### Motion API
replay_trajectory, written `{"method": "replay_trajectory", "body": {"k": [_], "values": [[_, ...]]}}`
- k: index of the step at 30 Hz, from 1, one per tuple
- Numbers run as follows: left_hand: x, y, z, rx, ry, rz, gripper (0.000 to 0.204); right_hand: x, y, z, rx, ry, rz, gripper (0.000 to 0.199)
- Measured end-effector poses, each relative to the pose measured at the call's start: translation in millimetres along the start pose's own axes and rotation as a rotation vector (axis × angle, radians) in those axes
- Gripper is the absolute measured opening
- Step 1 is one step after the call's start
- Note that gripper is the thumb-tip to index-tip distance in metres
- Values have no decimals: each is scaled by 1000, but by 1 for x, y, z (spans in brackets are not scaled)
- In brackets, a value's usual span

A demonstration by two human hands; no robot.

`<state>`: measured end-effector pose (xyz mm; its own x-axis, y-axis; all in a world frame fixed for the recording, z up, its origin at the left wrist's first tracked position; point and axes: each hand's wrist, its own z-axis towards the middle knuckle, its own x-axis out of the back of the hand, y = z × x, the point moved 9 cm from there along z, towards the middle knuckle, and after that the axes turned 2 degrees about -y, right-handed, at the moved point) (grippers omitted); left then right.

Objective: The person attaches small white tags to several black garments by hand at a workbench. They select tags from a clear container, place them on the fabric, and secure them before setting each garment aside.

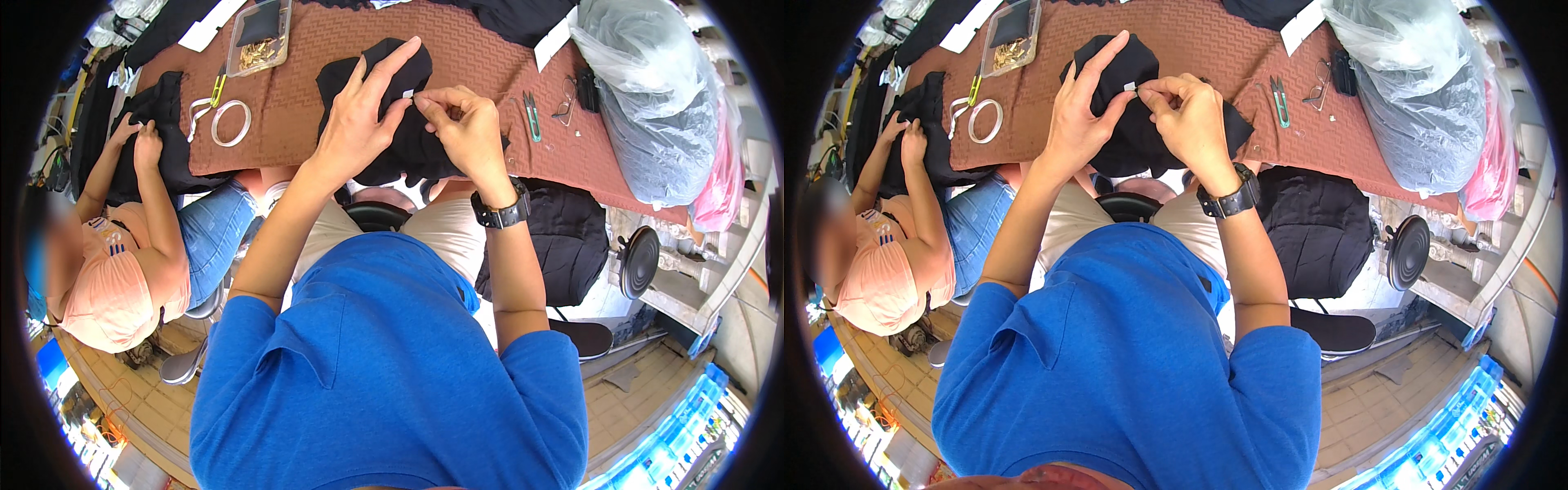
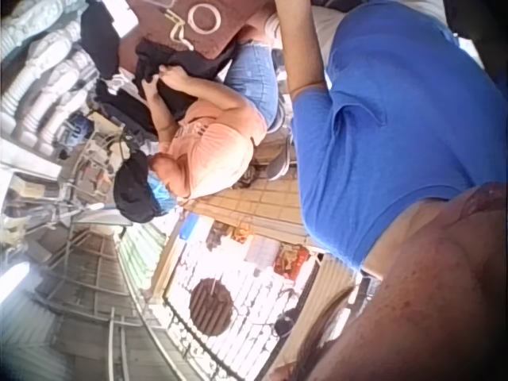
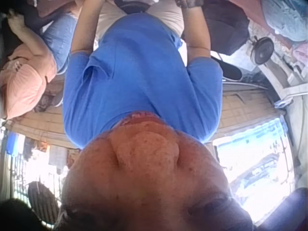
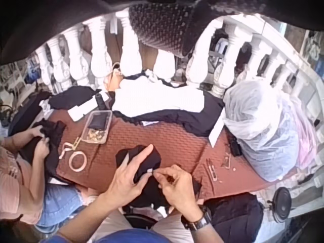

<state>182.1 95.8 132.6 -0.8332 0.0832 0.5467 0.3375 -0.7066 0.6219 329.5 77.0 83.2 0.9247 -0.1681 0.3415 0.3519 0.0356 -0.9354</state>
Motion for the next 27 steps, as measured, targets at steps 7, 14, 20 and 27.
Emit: {"method": "replay_trajectory", "body": {"k": [7, 14, 20, 27], "values": [[-10, -7, -6, 20, -56, -21, 69, -9, 23, 3, -180, -88, 202, 16], [6, -20, 2, 82, -54, -155, 75, 15, 37, 20, -150, -10, 279, 53], [-13, -40, 14, 148, -225, -474, 76, -29, 72, 71, -325, -319, 601, 75], [1, -62, 20, 139, -254, -314, 40, -27, 51, 118, -196, -483, 501, 34]]}}
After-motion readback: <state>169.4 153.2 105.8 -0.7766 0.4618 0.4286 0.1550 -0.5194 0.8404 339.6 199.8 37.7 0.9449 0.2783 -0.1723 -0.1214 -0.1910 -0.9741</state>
